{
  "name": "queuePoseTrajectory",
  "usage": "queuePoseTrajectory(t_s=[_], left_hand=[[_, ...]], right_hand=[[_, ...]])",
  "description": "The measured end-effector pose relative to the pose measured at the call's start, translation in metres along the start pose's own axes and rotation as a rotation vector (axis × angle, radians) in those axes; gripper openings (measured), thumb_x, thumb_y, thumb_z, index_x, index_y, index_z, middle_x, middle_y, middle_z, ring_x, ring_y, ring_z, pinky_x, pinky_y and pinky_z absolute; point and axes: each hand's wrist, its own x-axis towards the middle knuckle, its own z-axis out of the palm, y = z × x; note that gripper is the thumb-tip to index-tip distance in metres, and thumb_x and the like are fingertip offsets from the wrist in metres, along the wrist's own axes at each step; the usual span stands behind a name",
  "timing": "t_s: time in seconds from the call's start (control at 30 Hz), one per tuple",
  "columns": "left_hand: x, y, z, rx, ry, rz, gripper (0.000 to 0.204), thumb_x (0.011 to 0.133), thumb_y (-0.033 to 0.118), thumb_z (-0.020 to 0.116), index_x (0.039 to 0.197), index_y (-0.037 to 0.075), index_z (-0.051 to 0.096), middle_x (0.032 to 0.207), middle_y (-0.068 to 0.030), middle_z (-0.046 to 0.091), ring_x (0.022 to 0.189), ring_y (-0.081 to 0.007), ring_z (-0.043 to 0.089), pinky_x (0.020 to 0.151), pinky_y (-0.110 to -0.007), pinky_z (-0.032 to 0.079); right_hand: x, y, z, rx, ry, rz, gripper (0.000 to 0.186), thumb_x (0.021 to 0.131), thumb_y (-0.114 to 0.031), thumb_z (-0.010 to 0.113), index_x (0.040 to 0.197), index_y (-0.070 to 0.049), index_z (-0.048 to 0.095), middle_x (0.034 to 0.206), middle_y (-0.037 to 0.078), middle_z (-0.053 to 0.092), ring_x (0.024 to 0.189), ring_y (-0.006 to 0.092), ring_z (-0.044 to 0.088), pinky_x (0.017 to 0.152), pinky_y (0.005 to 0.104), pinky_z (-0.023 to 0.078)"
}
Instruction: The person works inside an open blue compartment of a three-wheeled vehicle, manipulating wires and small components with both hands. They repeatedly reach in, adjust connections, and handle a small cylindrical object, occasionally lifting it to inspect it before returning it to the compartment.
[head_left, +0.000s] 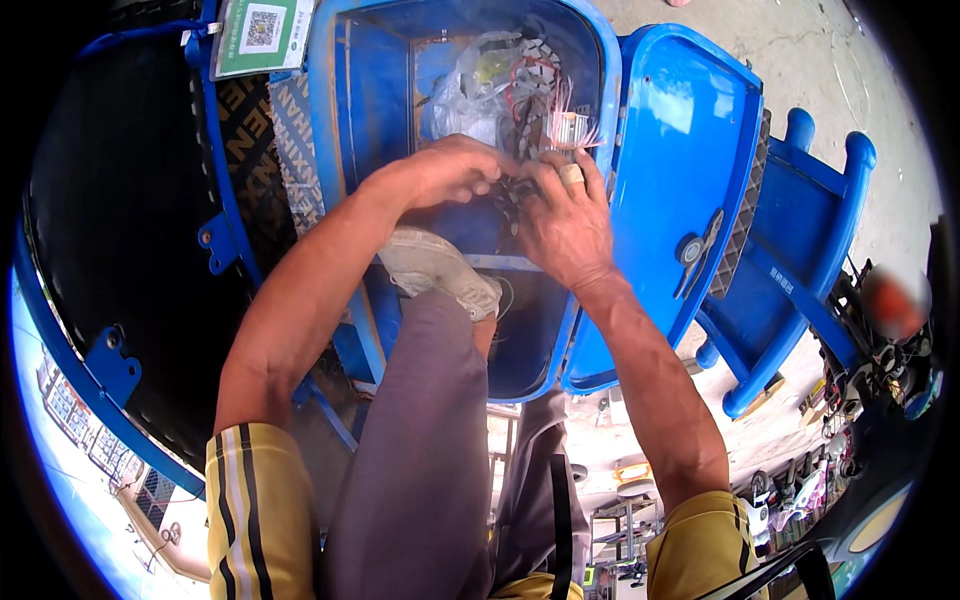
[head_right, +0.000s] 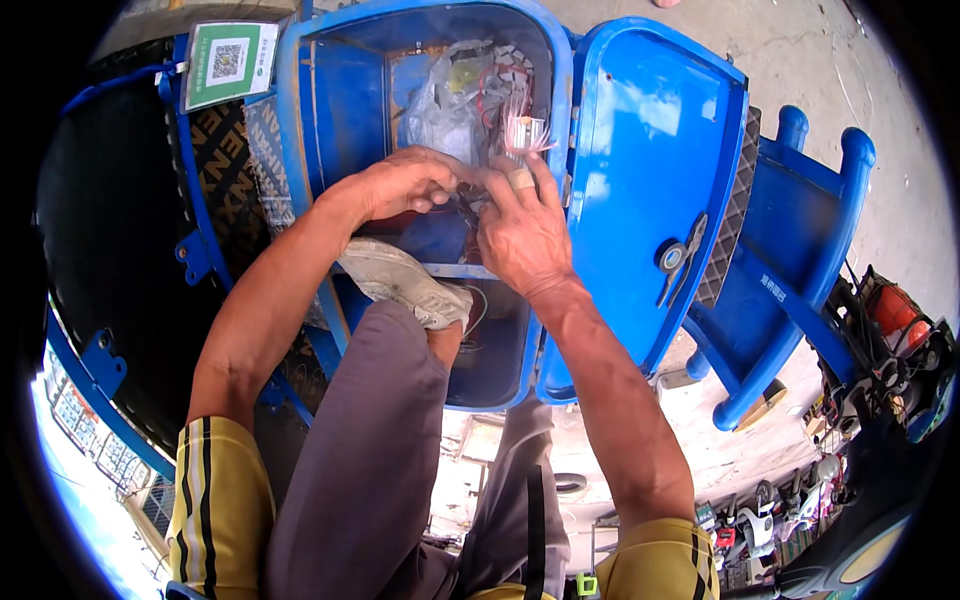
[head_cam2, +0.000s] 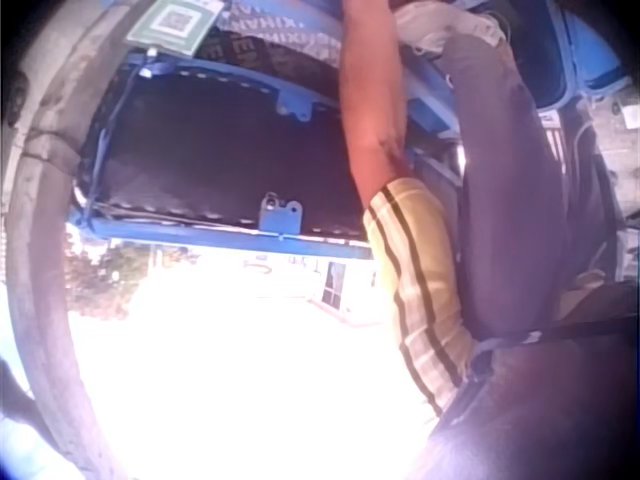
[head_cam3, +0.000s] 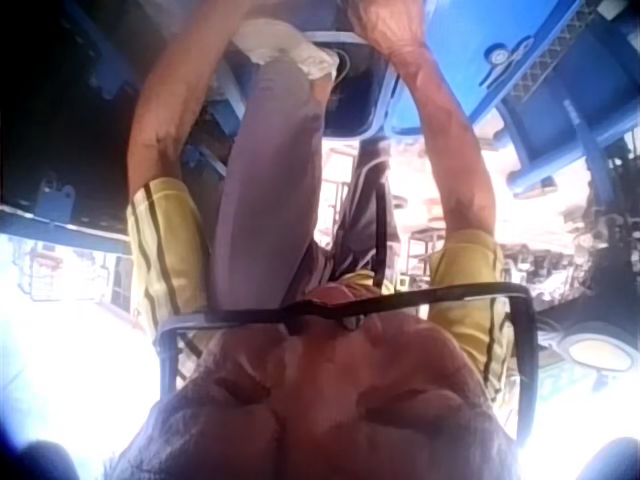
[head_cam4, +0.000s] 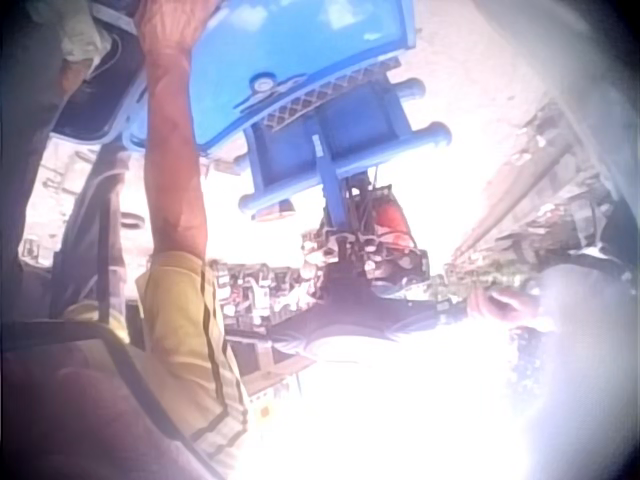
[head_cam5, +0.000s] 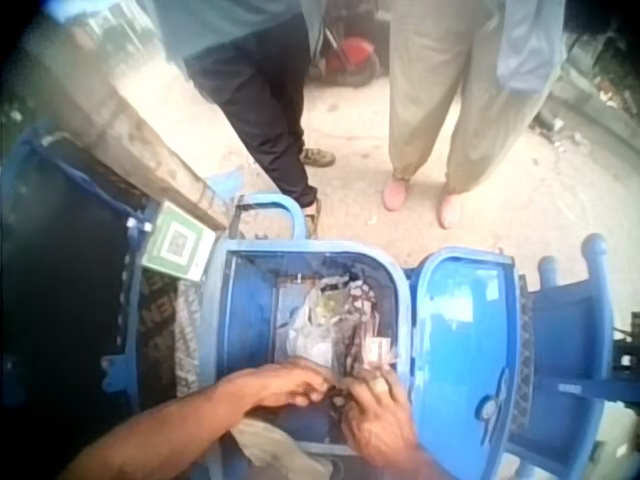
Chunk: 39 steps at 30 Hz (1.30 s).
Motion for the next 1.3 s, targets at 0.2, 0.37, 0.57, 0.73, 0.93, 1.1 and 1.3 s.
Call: queuePoseTrajectory(t_s=[0.2,0.37,0.57,0.73,0.93,1.1,1.3], left_hand=[[-0.002,0.008,0.004,0.312,0.023,0.022,0.035,0.096,0.016,0.071,0.127,0.005,0.081,0.09,0.001,0.062,0.079,-0.0108,0.052,0.065,-0.029,0.043],[-0.007,0.006,0.01,0.77,0.037,0.247,0.035,0.09,0.018,0.082,0.122,0.004,0.082,0.101,-0.0082,0.07,0.097,-0.0243,0.068,0.088,-0.038,0.055],[-0.014,0.004,0.015,0.948,0.132,0.385,0.023,0.089,0.014,0.086,0.108,0.002,0.08,0.121,-0.0132,0.068,0.113,-0.0324,0.07,0.102,-0.043,0.054],[-0.025,0.009,0.026,0.998,0.039,0.367,0.018,0.087,0.011,0.085,0.102,0.002,0.081,0.126,-0.0137,0.07,0.121,-0.0344,0.07,0.105,-0.045,0.055],[-0.027,0.024,0.04,1.063,-0.005,0.184,0.02,0.089,0.009,0.083,0.108,0.001,0.082,0.118,-0.0153,0.081,0.111,-0.0356,0.076,0.1,-0.046,0.057],[-0.029,0.014,0.037,1.113,0.02,0.236,0.022,0.095,0.01,0.078,0.115,0.001,0.081,0.119,-0.0177,0.082,0.109,-0.0361,0.077,0.098,-0.047,0.058],[-0.022,0.007,0.027,0.835,0.084,0.306,0.024,0.099,0.011,0.075,0.12,0.001,0.078,0.116,-0.0187,0.082,0.107,-0.0365,0.077,0.098,-0.046,0.058]], right_hand=[[0.001,0.0,0.0,-0.005,0.008,-0.005,0.013,0.08,-0.011,0.078,0.088,-0.002,0.082,0.135,0.007,0.066,0.144,0.0281,0.055,0.133,0.0557,0.033],[0.001,0.0,0.002,-0.004,-0.005,-0.007,0.015,0.081,-0.012,0.078,0.091,-0.002,0.082,0.135,0.007,0.066,0.145,0.0278,0.054,0.133,0.0551,0.031],[0.002,-0.002,-0.002,-0.011,-0.035,0.014,0.017,0.082,-0.012,0.077,0.094,-0.001,0.083,0.135,0.006,0.066,0.144,0.0283,0.054,0.134,0.0543,0.03],[0.005,-0.004,0.0,-0.037,-0.016,0.049,0.015,0.084,-0.01,0.074,0.093,-0.001,0.082,0.136,0.007,0.067,0.143,0.0285,0.055,0.134,0.0525,0.032],[0.004,-0.003,0.005,-0.035,-0.009,0.061,0.015,0.086,-0.009,0.071,0.091,-0.001,0.082,0.134,0.007,0.067,0.142,0.0287,0.056,0.133,0.0513,0.033],[0.004,-0.004,0.006,-0.092,0.007,0.049,0.015,0.087,-0.01,0.071,0.091,-0.001,0.082,0.134,0.007,0.068,0.142,0.0282,0.056,0.133,0.0509,0.034],[0.003,-0.002,0.006,-0.086,0.024,0.047,0.016,0.087,-0.01,0.07,0.094,-0.001,0.082,0.133,0.006,0.067,0.141,0.0277,0.057,0.132,0.0505,0.034]])
